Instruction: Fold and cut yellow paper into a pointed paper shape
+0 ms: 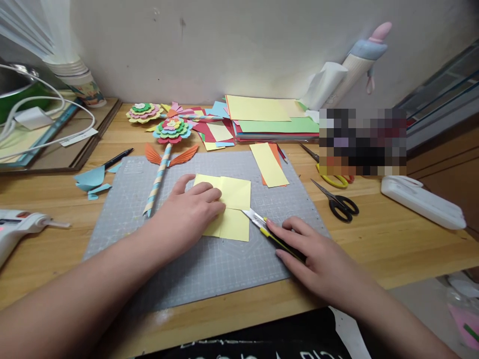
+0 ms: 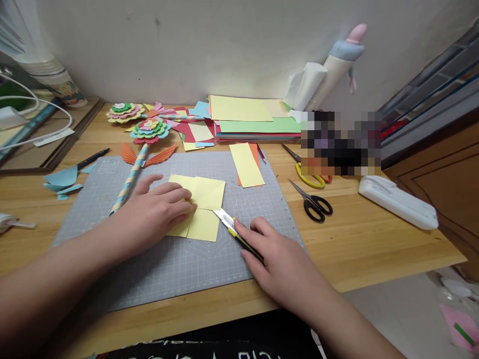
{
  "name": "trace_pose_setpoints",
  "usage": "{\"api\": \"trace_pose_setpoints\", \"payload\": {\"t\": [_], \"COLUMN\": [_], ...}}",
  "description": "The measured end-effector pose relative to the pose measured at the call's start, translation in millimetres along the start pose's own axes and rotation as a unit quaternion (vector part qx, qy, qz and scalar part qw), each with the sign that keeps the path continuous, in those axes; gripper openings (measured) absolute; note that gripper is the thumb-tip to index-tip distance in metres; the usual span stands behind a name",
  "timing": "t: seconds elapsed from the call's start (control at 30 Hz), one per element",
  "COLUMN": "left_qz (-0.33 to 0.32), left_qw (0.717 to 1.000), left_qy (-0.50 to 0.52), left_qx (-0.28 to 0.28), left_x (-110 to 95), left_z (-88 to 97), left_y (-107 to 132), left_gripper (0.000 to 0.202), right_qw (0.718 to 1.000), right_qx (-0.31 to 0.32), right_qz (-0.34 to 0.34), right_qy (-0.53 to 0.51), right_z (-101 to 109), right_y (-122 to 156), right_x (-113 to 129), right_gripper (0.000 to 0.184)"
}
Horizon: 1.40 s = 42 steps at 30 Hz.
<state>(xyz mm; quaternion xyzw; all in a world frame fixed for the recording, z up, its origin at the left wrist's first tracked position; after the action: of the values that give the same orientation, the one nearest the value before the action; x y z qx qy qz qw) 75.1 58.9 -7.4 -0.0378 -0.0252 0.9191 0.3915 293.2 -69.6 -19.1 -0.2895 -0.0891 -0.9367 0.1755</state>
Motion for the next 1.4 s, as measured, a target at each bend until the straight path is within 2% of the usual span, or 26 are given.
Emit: {"api": "trace_pose_setpoints", "payload": {"t": [0.3,0.83,1.03,1.4], "left_qz": [-0.001,0.002,0.000,0.055], "left_qw": [1.000,1.000,1.000,0.995], "left_qy": [0.011,0.006,0.017,0.085], "left_qx": [-0.010,-0.010,-0.016,-0.002], "left_x": [-0.7,-0.5,-0.5,4.2], "left_z": [1.5,0.1,0.0,0.0], "left_y": [0.6,1.7,1.0,-2.6], "left_gripper": [0.025,0.024,0.026,0.016], "right_qw": [1.000,0.999,0.999,0.999], "right_qx": [0.005,0.026,-0.003,0.006], "right_qz": [-0.012,-0.020,-0.008,-0.020], "right_qy": [-0.026,0.014,0.040,0.044], "right_z": [-2.6,-21.4,-25.6,-26.1], "right_y": [-0.1,-3.8,-5.7,-3.3], "right_x": [12.9,33.2,38.2,39.7], "right_gripper": [0.050,0.053,0.052,0.054]}}
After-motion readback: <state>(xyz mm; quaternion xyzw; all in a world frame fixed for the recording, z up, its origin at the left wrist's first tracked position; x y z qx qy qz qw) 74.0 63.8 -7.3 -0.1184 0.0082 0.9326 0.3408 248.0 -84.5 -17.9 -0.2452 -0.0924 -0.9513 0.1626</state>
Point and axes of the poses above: each hand's wrist, its own y-axis away from the middle knuckle, its own z-axis out of the back of the hand, x = y × z, the point moved 3 cm from there along -y, towards the middle knuckle, and after that the axes turned 13 degrees about z, right-handed, at the moved point
